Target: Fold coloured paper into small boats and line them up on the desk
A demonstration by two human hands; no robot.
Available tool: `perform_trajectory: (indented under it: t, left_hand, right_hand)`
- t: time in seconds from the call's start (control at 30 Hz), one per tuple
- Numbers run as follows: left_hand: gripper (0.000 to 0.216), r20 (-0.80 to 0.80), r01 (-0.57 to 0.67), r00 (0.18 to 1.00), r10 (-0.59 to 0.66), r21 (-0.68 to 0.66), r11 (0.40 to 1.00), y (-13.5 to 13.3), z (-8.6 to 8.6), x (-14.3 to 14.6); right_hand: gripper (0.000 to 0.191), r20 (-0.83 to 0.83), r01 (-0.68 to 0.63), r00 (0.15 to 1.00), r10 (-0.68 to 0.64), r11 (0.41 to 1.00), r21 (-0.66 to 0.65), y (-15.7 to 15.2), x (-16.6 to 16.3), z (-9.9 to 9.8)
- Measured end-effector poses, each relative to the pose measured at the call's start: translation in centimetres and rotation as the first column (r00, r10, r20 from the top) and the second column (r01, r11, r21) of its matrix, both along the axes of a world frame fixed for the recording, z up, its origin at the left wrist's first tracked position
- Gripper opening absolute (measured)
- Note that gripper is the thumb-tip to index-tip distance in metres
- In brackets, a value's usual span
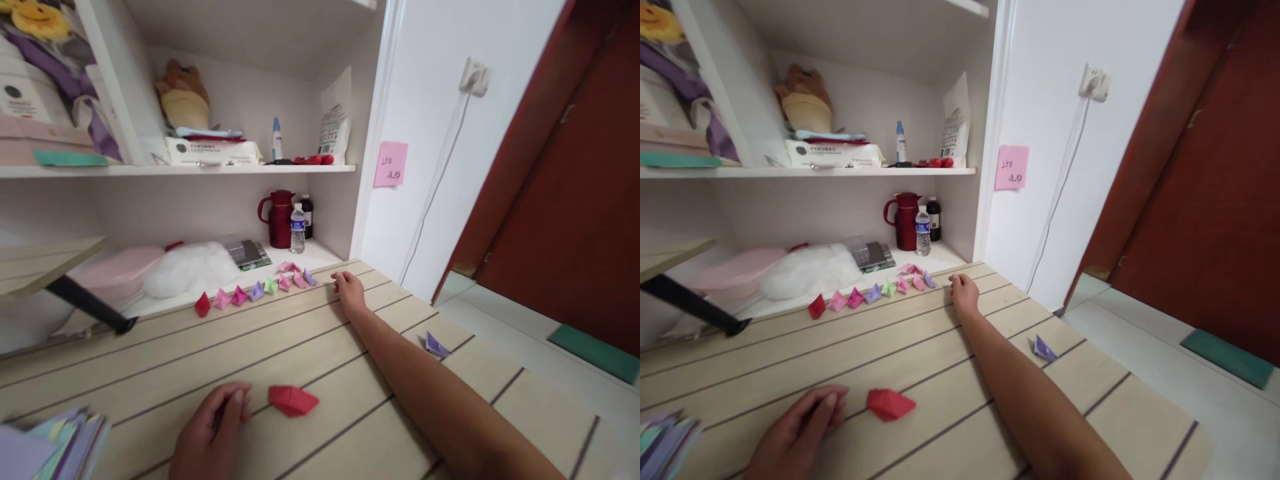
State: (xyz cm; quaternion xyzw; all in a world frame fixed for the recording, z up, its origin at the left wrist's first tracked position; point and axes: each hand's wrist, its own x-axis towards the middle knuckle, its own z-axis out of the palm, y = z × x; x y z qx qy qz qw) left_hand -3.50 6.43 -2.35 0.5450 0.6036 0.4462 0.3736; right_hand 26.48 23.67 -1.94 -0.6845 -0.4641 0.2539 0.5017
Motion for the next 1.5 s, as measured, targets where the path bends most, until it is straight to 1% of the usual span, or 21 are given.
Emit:
perform_trajectory:
  t: [0.03, 0.13, 0.27, 0.37, 0.4, 0.47, 0.6, 0.73, 0.8, 0.83, 0.9, 1.0, 1.07, 1.1, 1.13, 1.17, 1.23, 1.27, 1.33, 1.43, 1.5]
  left_hand:
    - [0.052, 0.002, -0.029, 1.0, 0.029, 0.013, 0.999, -0.2, 0.5, 0.1]
    - [0.051, 0.025, -0.045, 0.999, 0.045, 0.022, 0.999, -0.5, 1.3, 0.4]
    - [0.05, 0.048, -0.046, 0.998, 0.043, 0.055, 0.997, -0.8, 1.6, 0.6]
    - [0.046, 0.053, -0.029, 0.998, 0.023, 0.104, 0.994, -1.0, 1.4, 0.6]
    - [0.044, 0.049, -0.025, 0.999, 0.019, 0.123, 0.992, -1.1, 1.3, 0.6]
    - [0.039, 0.034, -0.024, 0.999, 0.019, 0.166, 0.986, -1.3, 1.0, 0.5]
    - [0.032, -0.008, -0.026, 1.0, 0.029, 0.253, 0.967, -1.9, 0.6, 0.2]
    - [0.029, -0.046, -0.026, 0.998, 0.043, 0.308, 0.951, -2.2, 0.5, -0.1]
    - [0.031, -0.058, -0.02, 0.998, 0.041, 0.32, 0.947, -2.4, 0.5, -0.1]
    - [0.032, -0.064, -0.012, 0.997, 0.035, 0.326, 0.945, -2.5, 0.6, 0.0]
    - [0.033, -0.083, 0.01, 0.996, 0.02, 0.339, 0.941, -2.7, 0.9, 0.1]
    - [0.032, -0.12, 0.051, 0.993, -0.009, 0.351, 0.935, -3.0, 1.3, 0.4]
    - [0.033, -0.14, 0.071, 0.99, -0.023, 0.347, 0.935, -3.1, 1.5, 0.5]
    - [0.035, -0.146, 0.078, 0.989, -0.029, 0.342, 0.936, -3.1, 1.4, 0.6]
    - [0.036, -0.151, 0.08, 0.988, -0.031, 0.337, 0.938, -3.0, 1.3, 0.6]
    - [0.038, -0.155, 0.083, 0.987, -0.033, 0.331, 0.94, -3.0, 1.2, 0.5]
    - [0.04, -0.162, 0.087, 0.986, -0.034, 0.328, 0.941, -2.8, 1.1, 0.5]
    - [0.041, -0.166, 0.09, 0.985, -0.036, 0.332, 0.939, -2.8, 1.1, 0.5]
    - [0.041, -0.18, 0.098, 0.983, -0.035, 0.355, 0.93, -2.9, 1.3, 0.6]
    - [0.04, -0.226, 0.127, 0.973, -0.036, 0.402, 0.907, -3.4, 1.8, 0.7]
    - [0.038, -0.275, 0.165, 0.96, -0.048, 0.419, 0.893, -3.7, 2.0, 0.9]
  right_hand:
    - [0.032, -0.01, -0.036, 0.999, 0.036, 0.999, -0.006, -1.0, -0.2, -0.1]
    - [0.031, -0.028, -0.184, 0.983, 0.183, 0.982, -0.03, -5.1, -0.9, -0.1]
    - [0.023, 0.014, -0.408, 0.913, 0.409, 0.912, -0.05, -12.2, -2.2, 0.3]
    - [0.021, 0.095, -0.513, 0.852, 0.515, 0.857, -0.047, -16.3, -3.7, 0.7]
    - [0.025, 0.122, -0.53, 0.839, 0.53, 0.847, -0.039, -17.2, -4.3, 0.9]
    - [0.033, 0.163, -0.557, 0.816, 0.554, 0.83, -0.03, -18.4, -5.6, 1.2]
    - [0.022, 0.202, -0.634, 0.756, 0.622, 0.773, -0.008, -19.5, -7.5, 1.8]
    - [0.036, 0.183, -0.725, 0.683, 0.707, 0.686, 0.056, -20.6, -7.2, 1.9]
    - [0.034, 0.146, -0.745, 0.666, 0.732, 0.663, 0.078, -20.8, -6.3, 1.8]
    - [0.031, 0.121, -0.74, 0.672, 0.731, 0.667, 0.083, -20.9, -5.7, 1.6]
    - [0.028, 0.061, -0.706, 0.708, 0.704, 0.704, 0.078, -21.1, -4.4, 1.3]
    - [0.034, -0.029, -0.655, 0.754, 0.656, 0.755, 0.033, -22.3, -2.2, 1.2]
    - [0.035, -0.07, -0.66, 0.749, 0.659, 0.751, -0.003, -23.9, -0.8, 1.7]
    - [0.036, -0.088, -0.681, 0.73, 0.678, 0.732, -0.019, -24.9, -0.2, 2.1]
    - [0.042, -0.101, -0.752, 0.659, 0.746, 0.657, -0.053, -25.9, 0.3, 2.6]
    - [0.05, -0.079, -0.808, 0.589, 0.804, 0.584, -0.076, -27.0, 0.6, 3.1]
    - [0.063, 0.015, -0.864, 0.49, 0.872, 0.488, -0.125, -28.8, 0.8, 4.1]
    - [0.068, 0.068, -0.88, 0.45, 0.891, 0.455, -0.138, -29.5, 0.7, 4.5]
    - [0.072, 0.132, -0.899, 0.403, 0.906, 0.419, -0.127, -30.5, 0.0, 5.0]
    - [0.073, 0.172, -0.926, 0.347, 0.922, 0.365, -0.09, -31.0, -1.3, 5.2]
    - [0.068, 0.219, -0.93, 0.33, 0.918, 0.356, -0.091, -31.0, -2.2, 5.1]
